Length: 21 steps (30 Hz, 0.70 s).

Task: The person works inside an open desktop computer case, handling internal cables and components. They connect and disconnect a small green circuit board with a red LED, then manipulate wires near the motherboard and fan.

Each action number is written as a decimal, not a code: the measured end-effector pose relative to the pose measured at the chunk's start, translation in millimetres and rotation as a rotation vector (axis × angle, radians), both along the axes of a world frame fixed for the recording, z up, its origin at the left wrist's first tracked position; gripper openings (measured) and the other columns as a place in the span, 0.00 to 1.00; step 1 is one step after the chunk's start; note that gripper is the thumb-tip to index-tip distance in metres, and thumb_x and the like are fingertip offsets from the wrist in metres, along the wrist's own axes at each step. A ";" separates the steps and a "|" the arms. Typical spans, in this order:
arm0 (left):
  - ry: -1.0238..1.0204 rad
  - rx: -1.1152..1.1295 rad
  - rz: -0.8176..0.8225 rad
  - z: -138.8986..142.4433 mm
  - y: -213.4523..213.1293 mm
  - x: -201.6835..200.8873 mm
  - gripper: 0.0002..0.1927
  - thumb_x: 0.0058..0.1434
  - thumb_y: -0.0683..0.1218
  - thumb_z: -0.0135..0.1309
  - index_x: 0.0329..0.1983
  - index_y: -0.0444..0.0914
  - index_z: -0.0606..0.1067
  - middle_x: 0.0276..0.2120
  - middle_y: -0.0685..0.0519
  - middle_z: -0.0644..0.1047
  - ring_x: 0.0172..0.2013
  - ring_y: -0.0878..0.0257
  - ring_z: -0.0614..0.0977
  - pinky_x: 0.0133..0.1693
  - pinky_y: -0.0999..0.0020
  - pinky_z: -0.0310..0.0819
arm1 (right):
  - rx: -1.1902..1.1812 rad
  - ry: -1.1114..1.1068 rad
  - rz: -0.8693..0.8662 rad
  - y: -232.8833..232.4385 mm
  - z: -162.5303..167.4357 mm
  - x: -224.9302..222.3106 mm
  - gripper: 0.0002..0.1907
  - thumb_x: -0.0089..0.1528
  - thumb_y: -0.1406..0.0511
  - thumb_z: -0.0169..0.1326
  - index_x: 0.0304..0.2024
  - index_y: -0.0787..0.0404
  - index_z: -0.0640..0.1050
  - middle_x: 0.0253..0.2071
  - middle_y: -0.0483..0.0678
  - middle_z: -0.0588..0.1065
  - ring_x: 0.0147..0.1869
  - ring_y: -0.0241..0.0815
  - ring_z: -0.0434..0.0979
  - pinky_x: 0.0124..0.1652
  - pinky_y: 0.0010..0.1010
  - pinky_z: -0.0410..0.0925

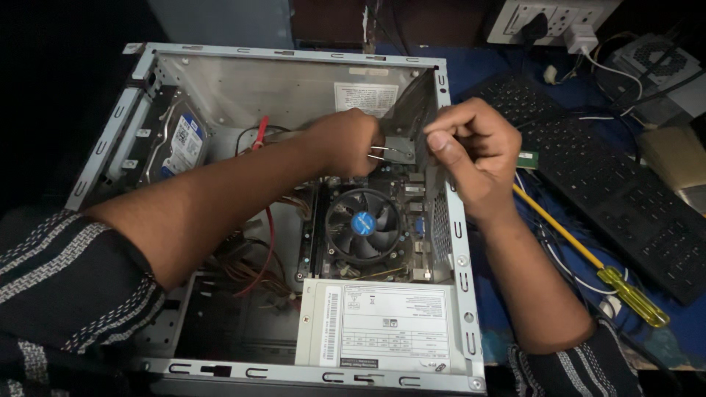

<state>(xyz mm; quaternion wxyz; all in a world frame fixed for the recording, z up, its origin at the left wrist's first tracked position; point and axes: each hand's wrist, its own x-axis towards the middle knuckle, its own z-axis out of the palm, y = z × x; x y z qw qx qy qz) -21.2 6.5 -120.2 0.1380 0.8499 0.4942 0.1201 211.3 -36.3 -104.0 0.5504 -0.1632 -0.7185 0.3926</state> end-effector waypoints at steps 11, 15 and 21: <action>0.040 -0.024 -0.001 9.2 -7.4 2.1 0.11 0.50 0.46 0.62 0.34 0.36 0.82 0.33 0.39 0.82 0.36 0.43 0.84 0.42 0.51 0.78 | -0.031 0.006 0.006 -0.4 -0.6 -1.0 0.04 0.70 0.70 0.55 0.43 0.66 0.75 0.36 0.43 0.75 0.34 0.26 0.70 0.39 0.20 0.64; 0.075 -0.044 0.018 14.3 -11.1 4.5 0.13 0.50 0.47 0.63 0.37 0.36 0.82 0.34 0.39 0.82 0.37 0.43 0.84 0.43 0.51 0.77 | -0.005 -0.004 -0.002 0.9 0.1 -2.1 0.03 0.71 0.71 0.55 0.43 0.67 0.75 0.36 0.43 0.74 0.34 0.26 0.70 0.36 0.18 0.63; 0.082 -0.089 0.047 16.9 -10.3 7.1 0.14 0.50 0.46 0.61 0.39 0.38 0.82 0.35 0.41 0.82 0.38 0.45 0.84 0.43 0.52 0.77 | -0.001 -0.007 -0.004 0.5 0.4 -1.8 0.04 0.70 0.70 0.55 0.43 0.67 0.75 0.36 0.43 0.75 0.34 0.26 0.70 0.38 0.19 0.64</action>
